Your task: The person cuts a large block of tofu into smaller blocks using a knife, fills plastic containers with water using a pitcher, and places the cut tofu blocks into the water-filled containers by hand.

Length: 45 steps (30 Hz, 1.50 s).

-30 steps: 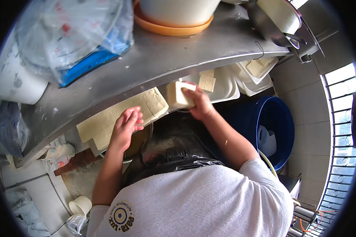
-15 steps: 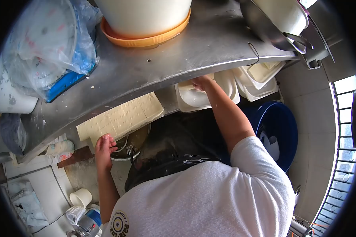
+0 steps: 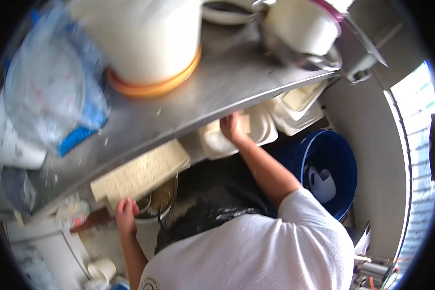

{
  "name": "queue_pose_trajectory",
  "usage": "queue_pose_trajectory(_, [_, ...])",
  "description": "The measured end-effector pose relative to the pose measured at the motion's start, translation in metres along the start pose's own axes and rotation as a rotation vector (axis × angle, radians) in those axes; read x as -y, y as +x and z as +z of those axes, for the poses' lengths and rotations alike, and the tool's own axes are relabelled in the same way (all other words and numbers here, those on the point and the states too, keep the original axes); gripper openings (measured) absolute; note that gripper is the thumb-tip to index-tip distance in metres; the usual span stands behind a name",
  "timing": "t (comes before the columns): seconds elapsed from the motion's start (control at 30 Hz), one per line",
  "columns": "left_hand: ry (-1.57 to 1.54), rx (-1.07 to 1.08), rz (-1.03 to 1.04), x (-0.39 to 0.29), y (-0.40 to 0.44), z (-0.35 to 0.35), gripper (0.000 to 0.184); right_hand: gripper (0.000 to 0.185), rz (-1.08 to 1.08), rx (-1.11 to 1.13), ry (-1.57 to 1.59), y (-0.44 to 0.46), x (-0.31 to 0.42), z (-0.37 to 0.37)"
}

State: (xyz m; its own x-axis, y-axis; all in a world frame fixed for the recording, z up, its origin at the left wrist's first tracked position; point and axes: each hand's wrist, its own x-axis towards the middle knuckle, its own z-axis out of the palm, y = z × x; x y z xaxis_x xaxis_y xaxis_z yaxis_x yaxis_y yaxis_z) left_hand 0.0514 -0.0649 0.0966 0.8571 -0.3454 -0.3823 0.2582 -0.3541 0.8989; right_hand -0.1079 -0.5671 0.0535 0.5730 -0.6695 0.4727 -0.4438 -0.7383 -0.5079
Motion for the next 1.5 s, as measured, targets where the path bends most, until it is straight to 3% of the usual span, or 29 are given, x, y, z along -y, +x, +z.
queue_pose_trajectory(0.07, [0.042, 0.023, -0.005, -0.006, -0.003, 0.019, 0.018, 0.022, -0.239, -0.324, 0.181, 0.006, 0.042, -0.072])
queue_pose_trajectory(0.13, [0.054, 0.068, -0.064, -0.015, -0.005, 0.031, 0.02, 0.02, -0.198, -0.388, 0.225, 0.009, 0.074, -0.143])
queue_pose_trajectory(0.3, [0.279, 0.181, -0.013, -0.011, 0.009, 0.046, 0.022, 0.023, -0.216, -0.684, 0.075, 0.022, 0.042, -0.231])
queue_pose_trajectory(0.37, [0.655, 0.156, 0.833, 0.004, 0.025, 0.05, 0.025, 0.019, -0.125, -0.741, -0.001, 0.023, 0.021, -0.252])
queue_pose_trajectory(0.4, [0.668, 0.18, 0.849, -0.007, 0.023, 0.053, 0.025, 0.017, -0.069, -0.761, 0.004, 0.023, 0.015, -0.261])
queue_pose_trajectory(0.47, [0.45, 0.278, 0.227, -0.035, 0.005, 0.071, 0.026, 0.016, -0.035, -0.824, 0.015, 0.014, -0.005, -0.266])
queue_pose_trajectory(0.5, [0.325, 0.277, 0.203, -0.032, 0.006, 0.079, 0.026, 0.016, 0.013, -0.784, 0.01, 0.006, -0.011, -0.268])
queue_pose_trajectory(0.6, [0.386, 0.366, 0.192, -0.039, 0.007, 0.097, 0.026, 0.016, 0.126, -0.708, 0.028, -0.028, -0.03, -0.265])
queue_pose_trajectory(0.67, [0.425, 0.375, 0.211, -0.05, 0.005, 0.112, 0.026, 0.031, 0.321, -0.455, 0.005, -0.049, -0.035, -0.261])
queue_pose_trajectory(0.73, [0.484, 0.444, 0.171, -0.066, -0.001, 0.129, 0.025, 0.048, 0.144, -0.477, -0.161, -0.062, -0.04, -0.259])
queue_pose_trajectory(0.77, [0.52, 0.459, 0.196, -0.072, -0.001, 0.138, 0.026, 0.06, 0.195, -0.388, -0.093, -0.076, -0.048, -0.252])
queue_pose_trajectory(0.93, [0.534, 0.519, 0.225, -0.088, 0.008, 0.186, 0.027, 0.052, 0.182, -0.285, -0.086, -0.114, -0.058, -0.241])
queue_pose_trajectory(1.0, [0.774, 0.555, 1.11, -0.098, 0.009, 0.206, 0.028, 0.049, 0.177, -0.248, -0.062, -0.116, -0.059, -0.236])
queue_pose_trajectory(1.07, [0.784, 0.6, 1.06, -0.108, -0.002, 0.222, 0.031, 0.04, 0.232, -0.208, -0.045, -0.125, -0.059, -0.233])
queue_pose_trajectory(1.13, [0.592, 0.65, 0.583, -0.119, -0.02, 0.236, 0.031, 0.031, 0.272, -0.163, -0.024, -0.128, -0.055, -0.233])
queue_pose_trajectory(1.17, [0.558, 0.675, 0.514, -0.118, -0.021, 0.239, 0.03, 0.03, 0.257, -0.14, -0.004, -0.131, -0.051, -0.233])
queue_pose_trajectory(1.27, [0.613, 0.731, 0.584, -0.107, -0.018, 0.239, 0.028, 0.029, 0.258, -0.042, 0.097, -0.145, -0.037, -0.231])
queue_pose_trajectory(1.4, [0.603, 0.822, 0.581, -0.087, -0.009, 0.236, 0.025, 0.029, 0.356, 0.28, 0.207, -0.177, -0.005, -0.236])
queue_pose_trajectory(1.5, [0.569, 0.958, 0.592, -0.072, 0.003, 0.238, 0.022, 0.03, 0.433, 0.287, 0.148, -0.223, 0.028, -0.237])
